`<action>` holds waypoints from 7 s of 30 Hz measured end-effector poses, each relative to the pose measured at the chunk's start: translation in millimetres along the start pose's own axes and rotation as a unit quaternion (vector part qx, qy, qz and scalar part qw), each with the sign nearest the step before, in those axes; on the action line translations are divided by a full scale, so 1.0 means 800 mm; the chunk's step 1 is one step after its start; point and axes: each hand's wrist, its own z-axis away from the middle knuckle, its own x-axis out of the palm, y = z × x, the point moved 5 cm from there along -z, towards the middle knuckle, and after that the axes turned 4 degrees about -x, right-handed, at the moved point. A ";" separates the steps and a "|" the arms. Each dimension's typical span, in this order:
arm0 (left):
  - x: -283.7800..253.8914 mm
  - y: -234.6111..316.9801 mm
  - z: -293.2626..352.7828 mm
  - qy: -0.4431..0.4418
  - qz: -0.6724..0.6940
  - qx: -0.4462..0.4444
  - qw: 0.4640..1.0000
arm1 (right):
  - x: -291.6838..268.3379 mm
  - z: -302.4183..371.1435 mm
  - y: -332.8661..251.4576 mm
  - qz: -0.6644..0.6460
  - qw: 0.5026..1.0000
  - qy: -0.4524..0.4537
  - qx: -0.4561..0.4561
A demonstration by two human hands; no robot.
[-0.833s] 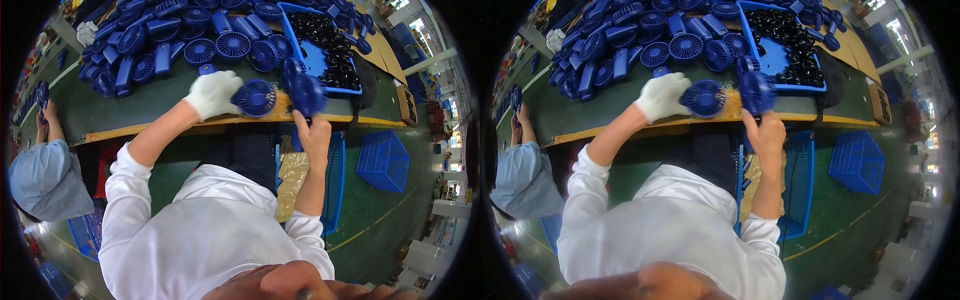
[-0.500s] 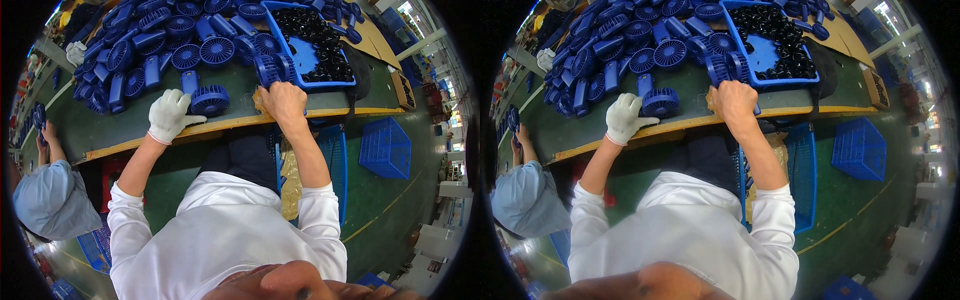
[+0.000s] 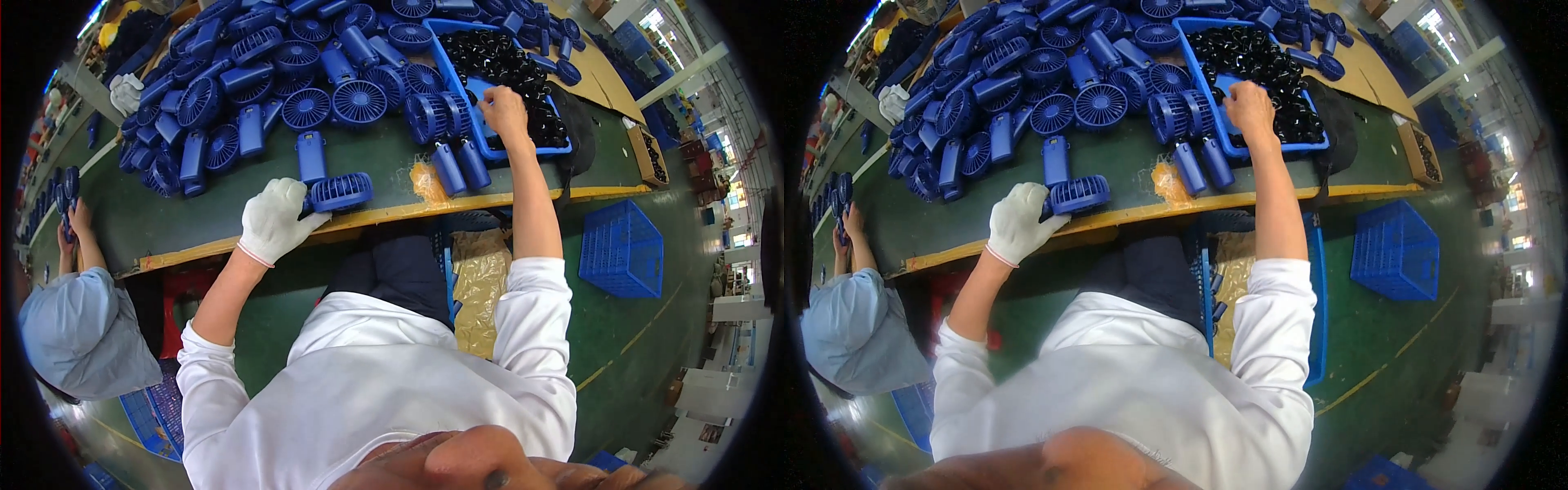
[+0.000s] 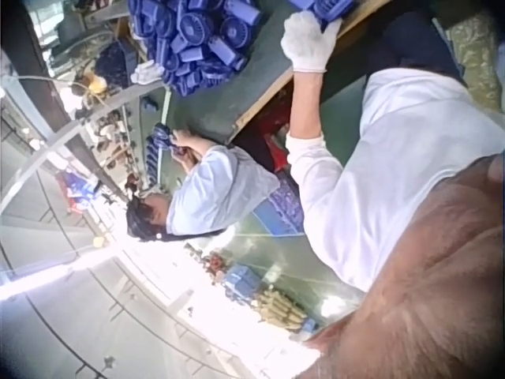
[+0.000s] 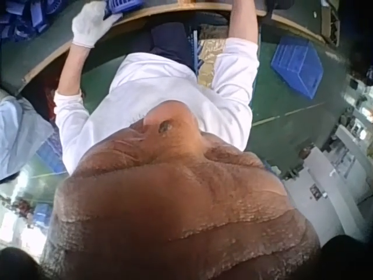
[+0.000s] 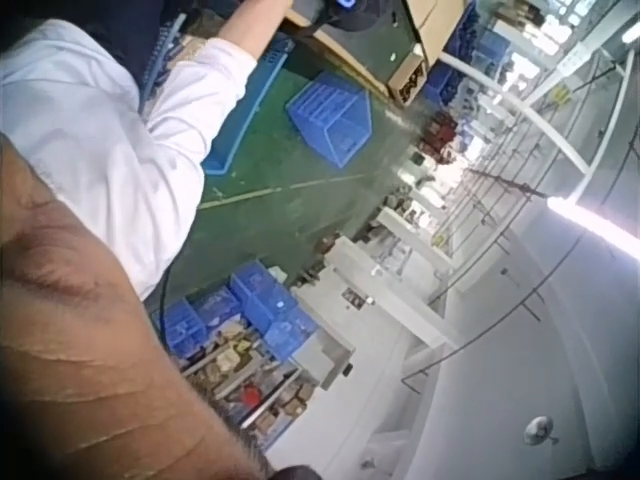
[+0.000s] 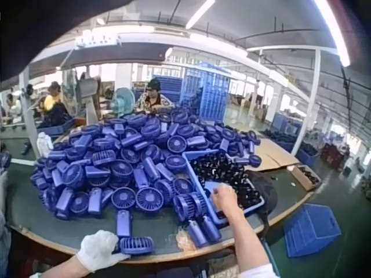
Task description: The person picks up a blue fan and a black component by hand, fits the component onto the fan, and places the assembled fan into a blue basket. This process is repeated for additional fans and components.
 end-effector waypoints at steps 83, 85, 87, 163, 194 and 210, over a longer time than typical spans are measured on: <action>-0.012 -0.001 -0.009 0.178 0.022 -0.055 0.982 | -0.026 0.178 -0.179 0.046 0.995 -0.093 -0.003; -0.002 -0.032 -0.007 0.118 -0.055 -0.083 0.988 | -0.021 0.179 -0.188 0.057 0.994 -0.090 -0.034; 0.003 -0.046 -0.004 0.091 -0.076 -0.044 0.992 | -0.011 0.171 -0.188 0.051 0.995 -0.083 -0.020; 0.067 0.053 -0.016 0.070 0.687 -0.328 0.645 | -0.037 0.233 -0.278 -0.168 0.843 0.278 -0.429; 0.059 0.079 -0.005 0.039 0.721 -0.268 0.638 | -0.030 0.201 -0.233 -0.409 0.869 0.126 -0.248; 0.126 0.095 -0.054 0.018 0.690 -0.318 0.650 | -0.001 0.164 -0.140 -0.002 0.999 -0.030 0.023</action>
